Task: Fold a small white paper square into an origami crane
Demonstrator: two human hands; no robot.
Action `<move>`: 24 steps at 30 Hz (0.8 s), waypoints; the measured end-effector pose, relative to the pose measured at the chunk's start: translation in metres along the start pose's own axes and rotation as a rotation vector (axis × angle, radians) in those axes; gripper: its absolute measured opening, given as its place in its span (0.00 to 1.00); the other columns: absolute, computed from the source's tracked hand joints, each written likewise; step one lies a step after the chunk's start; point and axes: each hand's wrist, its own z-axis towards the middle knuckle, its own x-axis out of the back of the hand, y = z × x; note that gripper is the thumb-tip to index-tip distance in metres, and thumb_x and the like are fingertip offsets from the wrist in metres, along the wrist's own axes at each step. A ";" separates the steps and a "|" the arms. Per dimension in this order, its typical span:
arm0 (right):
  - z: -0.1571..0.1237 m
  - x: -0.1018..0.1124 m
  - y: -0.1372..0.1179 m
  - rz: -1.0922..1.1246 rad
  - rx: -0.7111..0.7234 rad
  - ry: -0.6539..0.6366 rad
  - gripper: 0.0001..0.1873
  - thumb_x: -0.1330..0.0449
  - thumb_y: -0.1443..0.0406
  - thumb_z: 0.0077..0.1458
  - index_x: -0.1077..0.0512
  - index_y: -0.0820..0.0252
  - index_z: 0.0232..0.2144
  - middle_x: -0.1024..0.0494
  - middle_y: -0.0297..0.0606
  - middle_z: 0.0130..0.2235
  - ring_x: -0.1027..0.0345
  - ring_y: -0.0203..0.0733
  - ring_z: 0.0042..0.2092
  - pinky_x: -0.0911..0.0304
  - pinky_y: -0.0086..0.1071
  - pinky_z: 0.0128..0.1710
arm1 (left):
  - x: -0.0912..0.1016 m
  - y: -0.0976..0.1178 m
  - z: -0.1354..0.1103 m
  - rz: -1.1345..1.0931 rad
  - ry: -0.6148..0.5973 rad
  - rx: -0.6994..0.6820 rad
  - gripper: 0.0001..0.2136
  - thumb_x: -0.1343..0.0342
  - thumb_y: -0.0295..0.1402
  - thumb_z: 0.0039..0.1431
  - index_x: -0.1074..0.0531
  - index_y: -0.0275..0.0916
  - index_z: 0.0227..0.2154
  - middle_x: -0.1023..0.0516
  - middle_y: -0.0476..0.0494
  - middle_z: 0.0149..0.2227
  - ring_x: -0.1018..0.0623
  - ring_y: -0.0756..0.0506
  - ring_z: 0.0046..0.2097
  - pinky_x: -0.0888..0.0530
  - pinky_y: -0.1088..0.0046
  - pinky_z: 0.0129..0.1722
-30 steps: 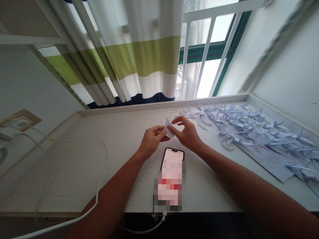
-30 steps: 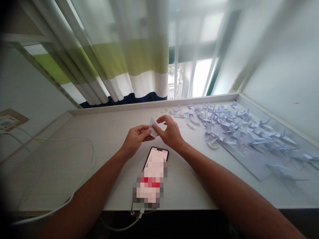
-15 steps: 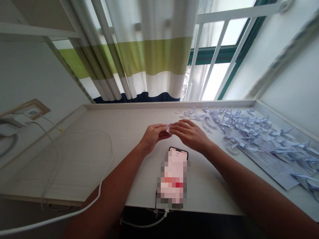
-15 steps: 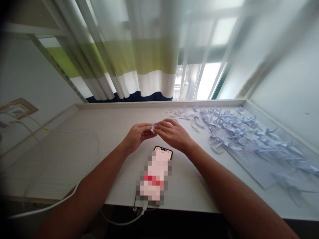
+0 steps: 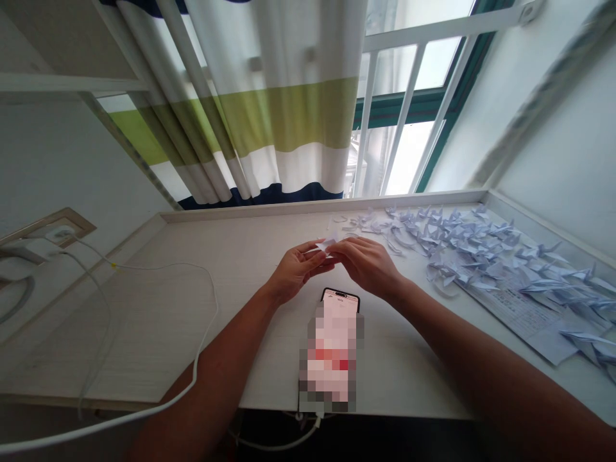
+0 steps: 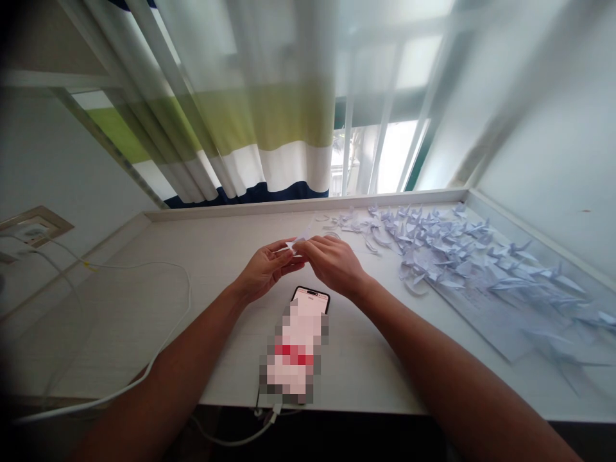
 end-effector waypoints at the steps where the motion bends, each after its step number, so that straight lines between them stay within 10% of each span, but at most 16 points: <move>1: 0.000 0.000 -0.001 -0.002 -0.027 0.026 0.08 0.44 0.66 0.71 0.25 0.56 0.45 0.14 0.42 0.39 0.20 0.46 0.39 0.28 0.39 0.39 | 0.000 0.000 0.000 0.003 -0.007 -0.004 0.26 0.26 0.37 0.54 0.22 0.38 0.55 0.14 0.37 0.47 0.14 0.40 0.48 0.25 0.53 0.60; 11: 0.002 -0.002 -0.009 0.171 -0.225 0.072 0.07 0.42 0.65 0.70 0.23 0.54 0.41 0.15 0.39 0.38 0.20 0.45 0.39 0.27 0.39 0.39 | 0.000 0.004 -0.001 0.038 0.035 0.001 0.20 0.26 0.33 0.51 0.21 0.37 0.47 0.14 0.42 0.37 0.13 0.40 0.43 0.22 0.53 0.56; 19: 0.001 -0.010 -0.008 0.101 -0.065 -0.013 0.09 0.44 0.66 0.71 0.23 0.54 0.46 0.15 0.42 0.42 0.22 0.46 0.41 0.26 0.40 0.40 | -0.008 -0.001 -0.001 0.213 0.185 -0.128 0.24 0.30 0.35 0.56 0.24 0.39 0.55 0.15 0.46 0.34 0.15 0.45 0.39 0.19 0.55 0.52; 24: 0.003 -0.010 -0.010 0.052 -0.181 0.144 0.19 0.38 0.67 0.64 0.29 0.53 0.57 0.19 0.47 0.52 0.25 0.56 0.53 0.25 0.51 0.48 | -0.012 -0.002 -0.001 0.183 0.181 -0.163 0.23 0.27 0.41 0.53 0.21 0.36 0.49 0.14 0.42 0.37 0.14 0.40 0.43 0.20 0.53 0.53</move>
